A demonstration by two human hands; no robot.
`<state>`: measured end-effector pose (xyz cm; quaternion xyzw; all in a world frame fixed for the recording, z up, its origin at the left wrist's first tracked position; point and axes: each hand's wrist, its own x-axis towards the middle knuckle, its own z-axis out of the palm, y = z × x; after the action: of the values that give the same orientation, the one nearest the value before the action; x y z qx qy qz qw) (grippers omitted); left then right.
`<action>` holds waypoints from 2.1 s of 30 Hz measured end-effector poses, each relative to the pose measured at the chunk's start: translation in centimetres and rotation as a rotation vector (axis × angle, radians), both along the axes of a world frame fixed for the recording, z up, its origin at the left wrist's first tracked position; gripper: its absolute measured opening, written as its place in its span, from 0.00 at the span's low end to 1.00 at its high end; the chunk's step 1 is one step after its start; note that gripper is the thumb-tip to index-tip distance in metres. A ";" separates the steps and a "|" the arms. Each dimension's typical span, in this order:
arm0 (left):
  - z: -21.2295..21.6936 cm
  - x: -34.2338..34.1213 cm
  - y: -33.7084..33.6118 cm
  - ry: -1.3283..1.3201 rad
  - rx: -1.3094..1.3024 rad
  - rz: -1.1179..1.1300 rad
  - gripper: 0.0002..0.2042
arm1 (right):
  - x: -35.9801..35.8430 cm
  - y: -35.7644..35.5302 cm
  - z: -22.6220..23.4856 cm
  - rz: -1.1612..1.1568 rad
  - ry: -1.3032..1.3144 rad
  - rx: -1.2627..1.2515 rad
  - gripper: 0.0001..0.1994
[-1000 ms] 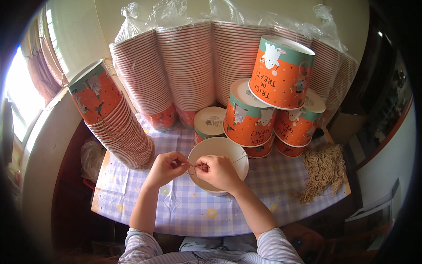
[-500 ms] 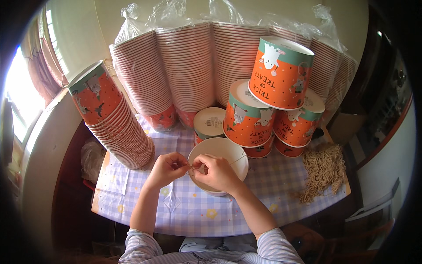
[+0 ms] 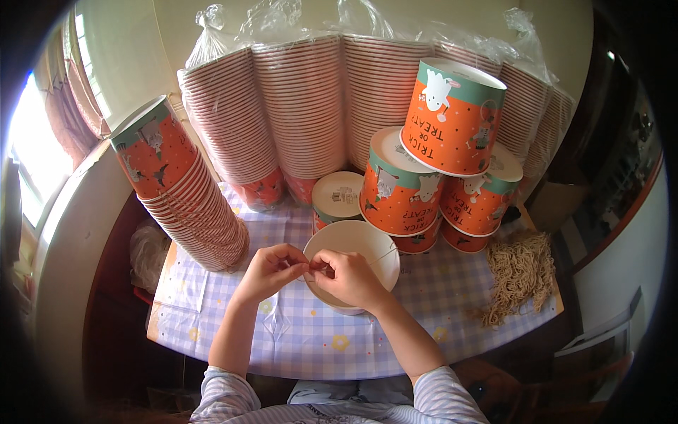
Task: Attaching elastic strings to paper buckets for packaging.
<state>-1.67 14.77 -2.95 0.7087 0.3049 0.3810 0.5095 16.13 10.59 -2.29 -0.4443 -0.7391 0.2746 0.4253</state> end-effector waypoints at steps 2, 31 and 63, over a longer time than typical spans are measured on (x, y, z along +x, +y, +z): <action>-0.1 0.0 0.0 0.004 -0.015 -0.001 0.05 | 0.0 -0.1 0.0 0.010 0.012 -0.035 0.06; 0.7 -0.4 -0.2 -0.112 -0.155 -0.073 0.05 | 0.2 0.0 0.0 0.070 0.117 -0.209 0.06; 1.1 -0.7 -0.4 -0.189 -0.174 -0.147 0.04 | 0.7 0.2 -0.1 0.302 0.437 -0.273 0.05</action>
<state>-2.34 14.36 -1.80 0.6432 0.2348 0.3798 0.6220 16.85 10.75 -2.39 -0.3126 -0.6441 0.5207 0.4651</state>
